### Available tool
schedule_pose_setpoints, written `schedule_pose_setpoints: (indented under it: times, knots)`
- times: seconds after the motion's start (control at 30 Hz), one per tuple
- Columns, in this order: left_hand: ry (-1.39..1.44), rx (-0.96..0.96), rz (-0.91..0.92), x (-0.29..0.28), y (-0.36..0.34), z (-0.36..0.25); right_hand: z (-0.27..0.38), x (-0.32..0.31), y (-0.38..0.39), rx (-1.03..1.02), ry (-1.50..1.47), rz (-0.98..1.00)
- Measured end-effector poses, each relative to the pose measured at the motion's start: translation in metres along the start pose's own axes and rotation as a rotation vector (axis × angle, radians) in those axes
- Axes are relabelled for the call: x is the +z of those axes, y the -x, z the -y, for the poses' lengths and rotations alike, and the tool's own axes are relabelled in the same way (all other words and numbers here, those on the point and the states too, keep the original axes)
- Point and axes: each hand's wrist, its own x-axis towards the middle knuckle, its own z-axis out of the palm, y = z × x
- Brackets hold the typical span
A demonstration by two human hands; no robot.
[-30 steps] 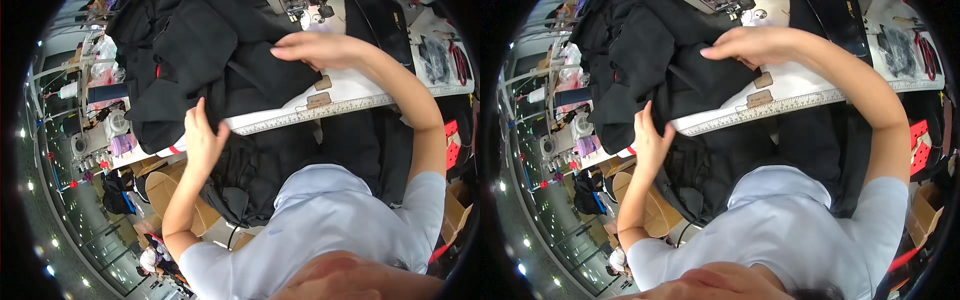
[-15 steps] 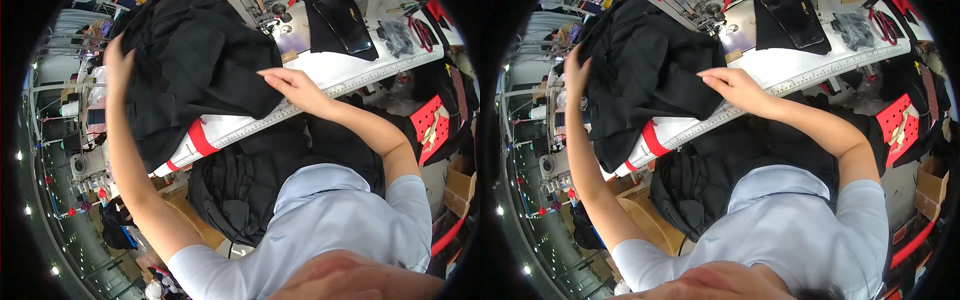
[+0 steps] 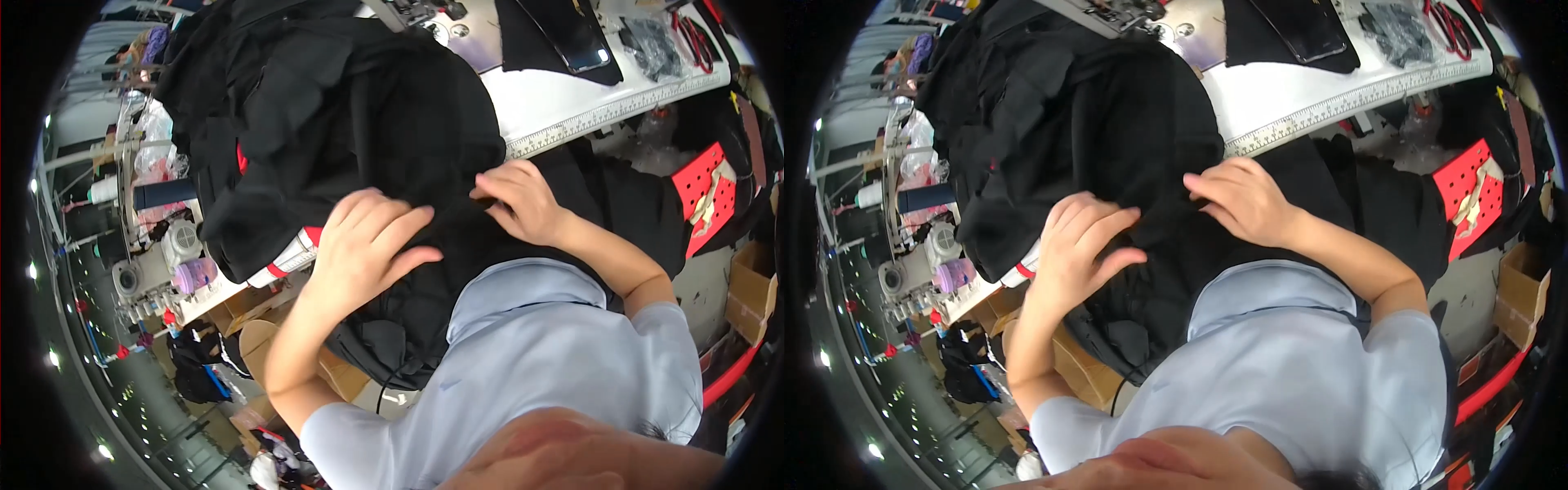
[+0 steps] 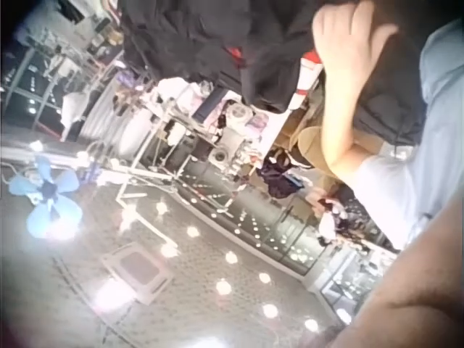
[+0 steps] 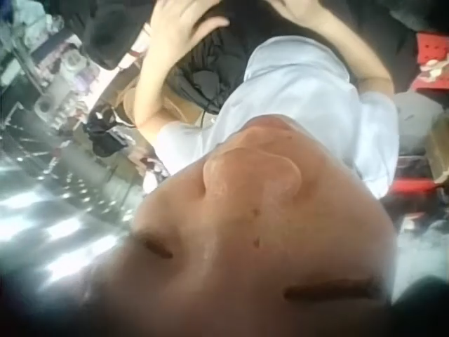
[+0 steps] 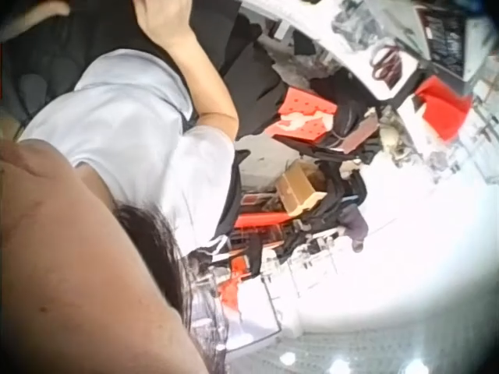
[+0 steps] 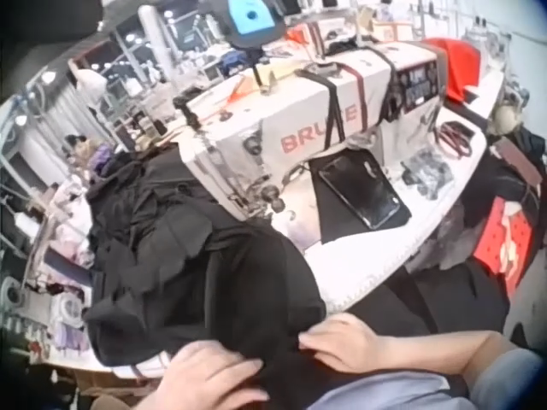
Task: Sewing labels onto black fabric items using an industrial sewing machine.
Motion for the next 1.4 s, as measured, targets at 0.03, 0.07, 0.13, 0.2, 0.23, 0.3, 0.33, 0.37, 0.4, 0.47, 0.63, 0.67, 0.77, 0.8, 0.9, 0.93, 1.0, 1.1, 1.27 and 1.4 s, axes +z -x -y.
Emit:
schedule_pose_setpoints:
  times: [0.03,0.07,0.13,0.2,0.23,0.3,0.33,0.37,0.4,0.47,0.63,0.67,0.77,0.8,0.9,0.93,1.0,1.1,1.27,1.4]
  knots:
    - [-0.117,-0.129,-0.088,0.001,0.004,0.002,0.000,-0.002,0.000,0.106,0.032,0.044]
    - [-0.237,-0.258,-0.179,0.005,0.012,0.007,-0.004,-0.005,-0.001,0.052,0.134,0.056]
    - [-0.450,-0.573,-0.244,0.035,0.069,0.059,-0.010,-0.012,-0.005,0.007,0.233,0.061]
    - [-0.359,-0.745,-0.431,0.046,0.113,0.110,-0.010,-0.012,-0.009,-0.018,0.182,-0.038]
    - [-0.333,-0.751,-0.414,0.040,0.118,0.121,-0.011,-0.011,-0.013,-0.022,0.173,-0.043]
    - [-0.274,-0.816,-0.275,0.030,0.123,0.147,-0.008,-0.003,-0.021,0.008,0.082,-0.186]
    - [-0.261,-0.798,-0.269,0.022,0.121,0.167,-0.002,0.005,-0.018,0.113,-0.036,-0.208]
    - [-0.253,-0.778,-0.259,0.014,0.115,0.186,0.006,0.014,-0.013,0.226,-0.149,-0.170]
    - [-0.369,-0.745,-0.290,0.006,0.097,0.202,0.021,0.025,-0.009,0.424,-0.313,-0.098]
    - [-0.595,-0.650,-0.395,-0.021,0.067,0.228,0.035,0.051,-0.004,0.502,-0.450,-0.017]
    - [-1.009,-0.935,-0.043,-0.060,0.030,0.257,0.024,0.052,-0.016,0.145,-0.099,0.043]
    - [-1.014,-0.969,0.029,-0.068,0.016,0.247,0.022,0.049,-0.013,0.161,-0.093,0.035]
    - [-0.837,-0.643,-0.284,-0.083,-0.022,0.223,0.018,0.043,-0.010,0.128,-0.032,0.094]
    - [-0.534,-0.482,-0.404,-0.076,-0.053,0.201,0.016,0.040,-0.011,0.095,0.016,0.100]
    - [-0.432,-0.287,-0.372,-0.043,-0.109,0.158,0.022,0.028,-0.023,0.041,0.096,0.120]
    - [-0.475,-0.185,-0.408,-0.034,-0.120,0.156,0.024,0.027,-0.026,0.037,0.148,0.113]
    - [-0.407,-0.231,-0.391,-0.029,-0.134,0.155,0.019,0.027,-0.024,0.010,0.223,0.151]
    - [-0.627,-0.020,-0.500,-0.026,-0.122,0.203,0.012,0.026,-0.025,0.013,0.245,0.183]
    - [-0.523,-0.037,-0.421,-0.005,-0.126,0.162,0.009,0.030,-0.021,0.021,0.190,0.110]
    - [-0.627,-0.424,-0.105,-0.017,-0.152,0.140,0.010,0.025,-0.024,0.032,0.187,0.126]
